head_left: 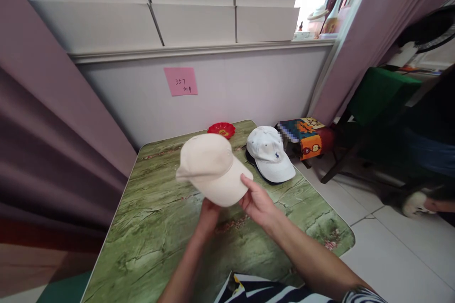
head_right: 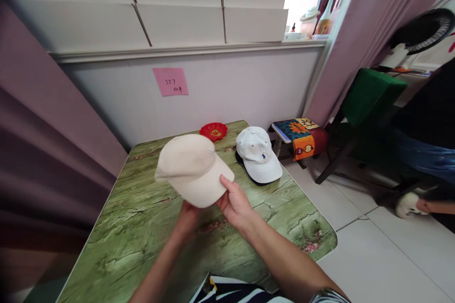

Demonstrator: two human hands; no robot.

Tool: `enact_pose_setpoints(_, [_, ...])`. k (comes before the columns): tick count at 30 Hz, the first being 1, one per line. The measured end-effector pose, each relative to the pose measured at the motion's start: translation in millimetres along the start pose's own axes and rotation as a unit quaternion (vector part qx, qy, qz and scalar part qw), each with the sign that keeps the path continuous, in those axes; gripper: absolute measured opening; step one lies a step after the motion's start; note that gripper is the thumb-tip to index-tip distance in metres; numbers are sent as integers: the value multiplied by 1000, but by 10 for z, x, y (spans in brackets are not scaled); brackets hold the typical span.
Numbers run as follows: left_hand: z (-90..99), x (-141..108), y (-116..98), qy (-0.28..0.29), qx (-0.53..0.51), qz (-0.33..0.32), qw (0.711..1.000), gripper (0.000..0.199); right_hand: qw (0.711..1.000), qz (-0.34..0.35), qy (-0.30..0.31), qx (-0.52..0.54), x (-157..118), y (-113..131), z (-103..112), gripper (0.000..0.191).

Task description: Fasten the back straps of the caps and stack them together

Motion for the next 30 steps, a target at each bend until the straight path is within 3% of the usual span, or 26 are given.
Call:
enact_pose_setpoints(2, [-117,-134,180,55,40,1,998,28,998,59,28,-8,113,263,-164,37])
enact_pose_setpoints(5, [-182,-301,379,64,94,1,993,29,990,136,46,-12,281,679,-458,34])
enact_pose_setpoints(8, [-170,-356,428,68,106,4,992,30,978,195,74,1,395,1070,-684,30])
enact_pose_setpoints(10, [-154,-352,397,69,113,-5,991,29,971,226,82,12,440,1286,-698,28])
enact_pose_setpoints(12, [-144,-343,356,67,123,-21,990,28,965,250,73,22,476,1447,-564,27])
enact_pose_setpoints(14, [-144,-340,333,66,131,-34,989,27,962,268,41,28,516,1549,-295,28])
enact_pose_setpoints(18, [-151,-341,350,72,137,-33,987,27,957,275,-94,29,589,1599,394,28])
enact_pose_setpoints(21, [-150,-339,358,72,143,-33,987,27,963,249,-99,18,630,1580,709,25])
enact_pose_setpoints(24, [-146,-339,338,66,146,-41,986,26,968,238,-76,13,657,1584,780,24])
enact_pose_setpoints(30, [-143,-350,326,68,144,-44,986,26,967,239,-82,23,685,1649,688,22])
Point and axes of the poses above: each hand's wrist, its own x-axis towards the middle knuckle, its own z-axis out of the back of the hand, y = z × x, the point moved 2 cm from there along x, towards the middle knuckle, and after that the axes turned 13 degrees about x, right-handed, at the moved point
